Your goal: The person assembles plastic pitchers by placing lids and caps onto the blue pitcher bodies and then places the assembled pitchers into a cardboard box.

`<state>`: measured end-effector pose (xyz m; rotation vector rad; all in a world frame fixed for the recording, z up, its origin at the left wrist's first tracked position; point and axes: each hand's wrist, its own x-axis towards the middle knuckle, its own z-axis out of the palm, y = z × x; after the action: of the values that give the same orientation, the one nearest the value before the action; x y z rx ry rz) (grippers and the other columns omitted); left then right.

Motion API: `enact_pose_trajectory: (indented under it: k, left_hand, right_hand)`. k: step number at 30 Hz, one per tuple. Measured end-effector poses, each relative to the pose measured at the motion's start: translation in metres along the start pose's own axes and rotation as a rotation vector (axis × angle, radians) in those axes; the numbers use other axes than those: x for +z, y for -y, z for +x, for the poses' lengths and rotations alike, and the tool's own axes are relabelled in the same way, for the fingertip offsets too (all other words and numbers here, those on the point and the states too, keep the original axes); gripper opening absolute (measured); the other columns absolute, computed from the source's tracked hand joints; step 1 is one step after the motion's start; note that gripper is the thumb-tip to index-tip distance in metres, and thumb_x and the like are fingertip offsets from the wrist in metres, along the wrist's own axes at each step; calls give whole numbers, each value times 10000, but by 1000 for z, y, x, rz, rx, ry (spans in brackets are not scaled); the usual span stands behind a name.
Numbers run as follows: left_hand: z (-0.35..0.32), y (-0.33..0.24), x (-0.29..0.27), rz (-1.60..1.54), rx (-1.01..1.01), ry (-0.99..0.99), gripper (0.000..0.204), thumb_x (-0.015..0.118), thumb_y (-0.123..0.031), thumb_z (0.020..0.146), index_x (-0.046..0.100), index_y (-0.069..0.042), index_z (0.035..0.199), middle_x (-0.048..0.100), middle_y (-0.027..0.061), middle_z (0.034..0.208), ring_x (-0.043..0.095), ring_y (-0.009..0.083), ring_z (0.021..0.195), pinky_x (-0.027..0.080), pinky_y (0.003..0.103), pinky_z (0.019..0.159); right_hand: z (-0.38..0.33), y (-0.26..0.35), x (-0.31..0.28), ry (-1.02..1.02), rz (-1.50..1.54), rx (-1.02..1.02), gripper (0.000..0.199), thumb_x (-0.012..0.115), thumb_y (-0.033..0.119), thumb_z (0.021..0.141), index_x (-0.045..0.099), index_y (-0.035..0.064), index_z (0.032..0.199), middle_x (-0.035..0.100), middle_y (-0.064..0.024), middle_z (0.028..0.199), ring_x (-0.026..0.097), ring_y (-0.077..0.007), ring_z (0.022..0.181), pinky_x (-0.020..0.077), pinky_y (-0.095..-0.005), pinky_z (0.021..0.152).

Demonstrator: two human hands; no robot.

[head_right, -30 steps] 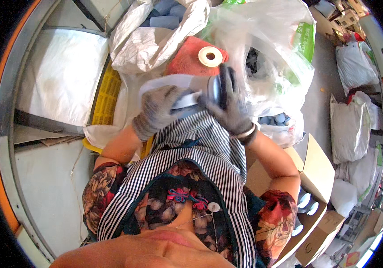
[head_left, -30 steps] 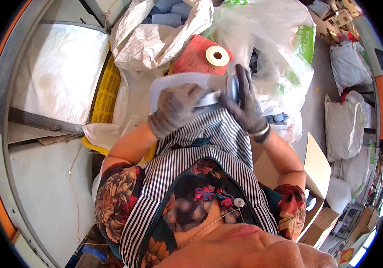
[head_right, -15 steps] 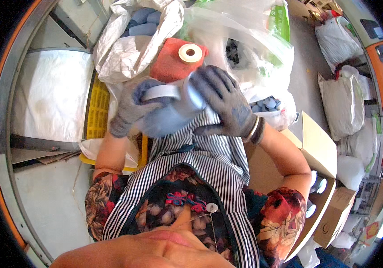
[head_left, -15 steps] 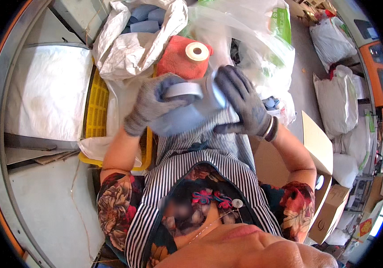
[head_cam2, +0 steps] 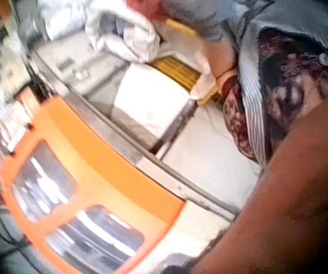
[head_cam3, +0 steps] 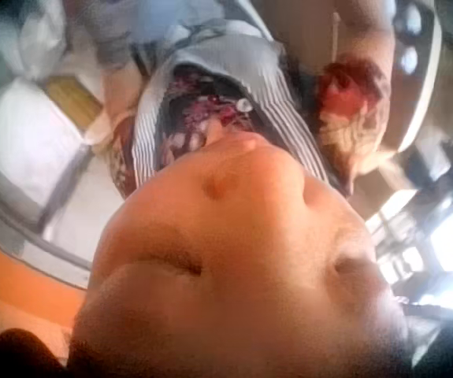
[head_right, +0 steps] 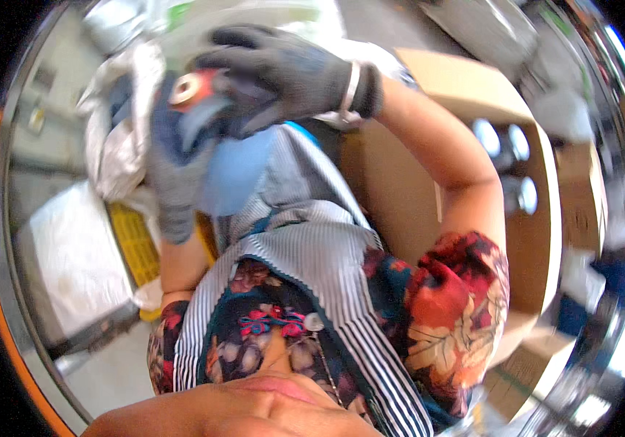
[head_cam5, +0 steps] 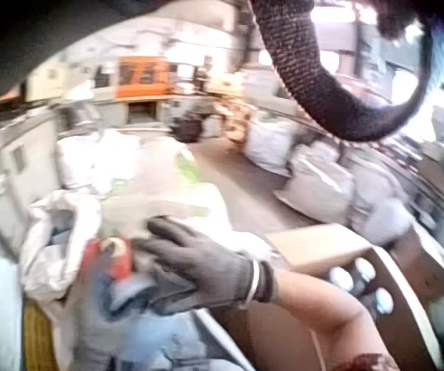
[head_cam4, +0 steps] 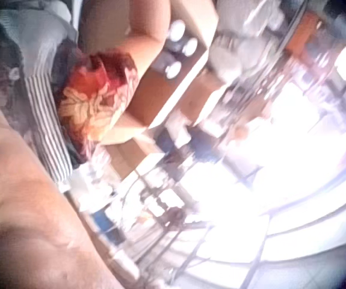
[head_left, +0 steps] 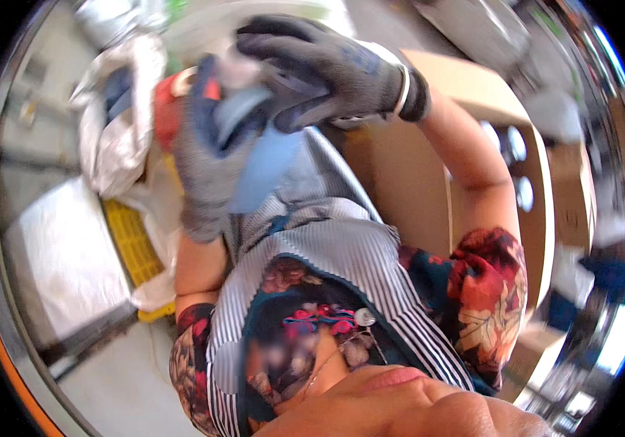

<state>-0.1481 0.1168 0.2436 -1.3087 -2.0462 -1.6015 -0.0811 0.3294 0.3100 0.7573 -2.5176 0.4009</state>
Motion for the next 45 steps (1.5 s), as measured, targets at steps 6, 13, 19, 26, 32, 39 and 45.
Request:
enact_pose_trajectory:
  k: [6, 13, 19, 26, 32, 39, 45]
  left_hand:
    - [20, -76, 45, -580, -23, 426, 1026, 824, -112, 695, 190, -66, 1501, 567, 202, 1259, 602, 281, 1105, 485, 341, 922]
    - [15, -20, 118, -595, -52, 532, 500, 710, -96, 839, 523, -19, 1296, 597, 131, 1247, 582, 218, 1149, 445, 358, 1009]
    - [-2, 4, 123, -209, 169, 693, 451, 726, -132, 817, 590, -70, 1242, 610, 120, 1218, 604, 253, 1111, 443, 373, 1001]
    - [-22, 52, 85, -261, -170, 587, 383, 660, -19, 850, 580, 6, 1223, 633, 115, 1191, 598, 176, 1101, 465, 295, 947]
    - [-32, 41, 102, -300, -104, 582, 373, 689, -66, 840, 599, -21, 1200, 643, 105, 1156, 618, 193, 1062, 474, 294, 919]
    - [-42, 52, 79, -287, -162, 533, 375, 685, -41, 830, 603, -27, 1196, 634, 112, 1175, 608, 213, 1087, 474, 302, 926]
    - [-55, 81, 28, -143, -170, 454, 379, 653, -56, 843, 591, -11, 1215, 632, 132, 1191, 598, 225, 1104, 439, 325, 972]
  right_hand:
    - [-64, 46, -100, 176, -107, 301, 332, 706, 204, 778, 610, 54, 1059, 627, -140, 936, 619, -299, 900, 506, -395, 801]
    - [-245, 75, -244, 329, -402, 1001, 341, 651, 50, 798, 568, 25, 1128, 595, -151, 970, 623, -313, 867, 515, -355, 813]
    - [-434, 3, -86, 802, -938, 782, 239, 642, 145, 766, 634, 114, 1003, 573, -66, 1103, 521, -301, 1097, 463, -411, 930]
    - [-512, 71, -18, 428, -823, 775, 326, 629, 175, 781, 615, 166, 1106, 532, -100, 1282, 436, -335, 1275, 383, -472, 1073]
    - [-439, 89, -34, 721, -705, 797, 452, 607, 91, 770, 580, 195, 1209, 514, -86, 1335, 401, -327, 1308, 313, -472, 1135]
    - [-381, 59, -91, 460, -435, 957, 404, 542, -15, 801, 622, 160, 1155, 627, -97, 1035, 603, -313, 948, 493, -439, 855]
    - [-182, 15, -73, 119, -471, 566, 316, 589, 120, 870, 611, 83, 1183, 624, -154, 1151, 573, -352, 1076, 462, -425, 928]
